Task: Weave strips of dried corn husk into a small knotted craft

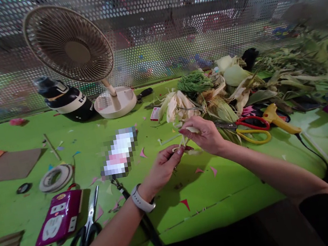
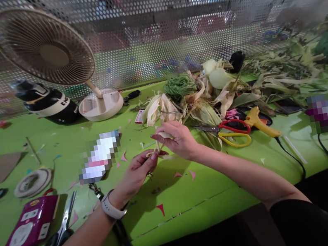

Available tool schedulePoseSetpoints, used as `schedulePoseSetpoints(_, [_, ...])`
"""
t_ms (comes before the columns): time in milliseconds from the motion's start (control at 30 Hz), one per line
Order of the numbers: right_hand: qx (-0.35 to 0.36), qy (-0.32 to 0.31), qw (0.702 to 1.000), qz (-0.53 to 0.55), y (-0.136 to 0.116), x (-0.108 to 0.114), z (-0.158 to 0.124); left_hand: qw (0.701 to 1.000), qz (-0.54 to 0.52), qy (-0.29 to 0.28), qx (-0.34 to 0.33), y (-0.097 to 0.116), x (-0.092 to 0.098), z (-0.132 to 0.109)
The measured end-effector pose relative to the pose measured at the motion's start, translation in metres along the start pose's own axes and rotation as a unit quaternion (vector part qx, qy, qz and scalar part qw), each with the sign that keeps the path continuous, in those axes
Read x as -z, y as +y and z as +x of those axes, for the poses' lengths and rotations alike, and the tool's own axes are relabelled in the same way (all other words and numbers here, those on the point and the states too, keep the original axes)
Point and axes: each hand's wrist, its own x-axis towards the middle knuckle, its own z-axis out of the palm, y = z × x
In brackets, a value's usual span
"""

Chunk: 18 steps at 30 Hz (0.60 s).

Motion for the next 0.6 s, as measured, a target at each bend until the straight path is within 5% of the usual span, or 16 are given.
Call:
schedulePoseSetpoints(300, [0.079, 0.025, 0.993, -0.082, -0.0017, 0.0001, -0.0016, 0.999, -0.049, -0.001, 0.005, -0.0008, -0.0027, 0.0001])
schedulePoseSetpoints(600, [-0.016, -0.032, 0.998, -0.051, 0.0022, -0.0030, -0.0080, 0.998, 0.033, -0.011, -0.054, -0.0087, -0.0005, 0.0004])
